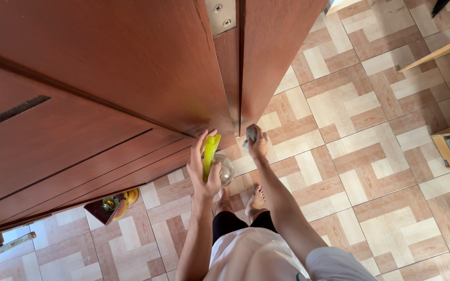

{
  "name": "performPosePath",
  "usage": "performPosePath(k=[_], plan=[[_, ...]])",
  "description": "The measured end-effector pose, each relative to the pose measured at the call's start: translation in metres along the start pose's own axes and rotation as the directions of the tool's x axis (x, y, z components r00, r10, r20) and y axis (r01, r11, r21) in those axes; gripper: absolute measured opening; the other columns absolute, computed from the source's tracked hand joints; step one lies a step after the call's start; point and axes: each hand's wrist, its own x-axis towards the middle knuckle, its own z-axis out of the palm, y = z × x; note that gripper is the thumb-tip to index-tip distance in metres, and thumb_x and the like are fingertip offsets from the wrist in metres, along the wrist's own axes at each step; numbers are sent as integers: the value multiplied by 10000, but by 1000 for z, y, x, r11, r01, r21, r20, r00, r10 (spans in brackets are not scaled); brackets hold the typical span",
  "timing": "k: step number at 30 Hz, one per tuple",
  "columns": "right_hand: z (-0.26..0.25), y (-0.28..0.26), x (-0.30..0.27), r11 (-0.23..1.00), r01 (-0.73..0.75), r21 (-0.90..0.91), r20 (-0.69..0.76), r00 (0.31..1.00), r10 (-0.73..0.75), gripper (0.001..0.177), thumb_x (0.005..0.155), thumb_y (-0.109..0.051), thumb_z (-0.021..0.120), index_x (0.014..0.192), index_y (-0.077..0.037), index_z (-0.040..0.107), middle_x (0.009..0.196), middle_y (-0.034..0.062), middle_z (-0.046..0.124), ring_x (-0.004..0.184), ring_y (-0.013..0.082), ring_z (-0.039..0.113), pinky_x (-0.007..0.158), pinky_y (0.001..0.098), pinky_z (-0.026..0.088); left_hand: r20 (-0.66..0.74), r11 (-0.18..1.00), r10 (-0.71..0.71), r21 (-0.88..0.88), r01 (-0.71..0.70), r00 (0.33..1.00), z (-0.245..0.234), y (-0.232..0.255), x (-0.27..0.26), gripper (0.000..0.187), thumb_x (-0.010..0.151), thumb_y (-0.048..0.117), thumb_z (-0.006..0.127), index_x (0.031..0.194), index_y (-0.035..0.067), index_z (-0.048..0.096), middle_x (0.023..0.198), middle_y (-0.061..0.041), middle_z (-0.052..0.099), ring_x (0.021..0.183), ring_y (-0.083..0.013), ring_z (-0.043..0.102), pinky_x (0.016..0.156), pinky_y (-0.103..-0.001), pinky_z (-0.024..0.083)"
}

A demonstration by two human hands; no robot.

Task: The person sprays a cleaning solution from a yellow bottle onto a wooden door and wipes the surface with a cloth. They focus on the door handle, lock area, and the vertical edges of the door frame.

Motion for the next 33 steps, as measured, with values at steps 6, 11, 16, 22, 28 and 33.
performPosePath(k=[6, 11, 16, 22, 28, 33], plan=[[-5, -45, 41, 819, -348, 457, -123, 887, 445, 491, 957, -281, 676, 1384, -115, 497, 1258, 141, 663, 1110, 310, 683, 930, 436, 552, 17, 998, -35, -50, 36, 999, 12, -2, 0, 695, 772, -10, 445, 1466, -17, 465, 1363, -219, 678, 1228, -333, 707, 1053, -362, 548], [-50, -136, 39, 508, 79, 858, -330, 842, 427, 454, 977, -176, 687, 1362, -58, 478, 1297, 139, 579, 1148, 257, 584, 991, 395, 499, 34, 998, -49, -24, 50, 998, 16, 0, 4, 702, 764, -7, 458, 1466, -2, 466, 1358, -184, 692, 1065, -262, 727, 900, -305, 555], [-127, -236, 9, 566, 462, 683, -636, 757, 149, 517, 981, -51, 693, 1450, -55, 474, 1410, 119, 505, 1270, 240, 527, 1102, 389, 451, 31, 994, -110, 10, 110, 993, 11, -5, 7, 698, 736, 1, 466, 1433, 2, 487, 1324, -170, 722, 685, -174, 636, 667, -263, 532], [-122, -249, 14, 682, 596, 424, -734, 667, -126, 607, 939, 8, 703, 1470, -52, 415, 1370, 131, 506, 1246, 253, 526, 1086, 404, 416, 34, 999, 3, 47, -5, 999, 14, -8, 10, 677, 771, 2, 465, 1447, 2, 492, 1323, -163, 711, 846, -212, 693, 759, -286, 563], [-55, -195, 22, 691, 636, 343, -764, 617, -189, 622, 948, 86, 624, 1479, -48, 329, 1379, 193, 425, 1299, 289, 441, 1164, 447, 344, 50, 990, -132, 60, 129, 990, 21, -7, 14, 659, 741, 17, 469, 1399, 3, 516, 1303, -182, 735, 860, -260, 723, 781, -305, 578], [-29, -151, 24, 743, 641, 195, -740, 593, -317, 695, 822, 135, 561, 1449, -41, 317, 1381, 262, 364, 1293, 398, 398, 1163, 538, 295, 86, 1000, -13, 11, 12, 996, 25, -10, 15, 649, 781, -3, 464, 1429, -10, 494, 1323, -207, 699, 1241, -342, 697, 1070, -379, 533]])
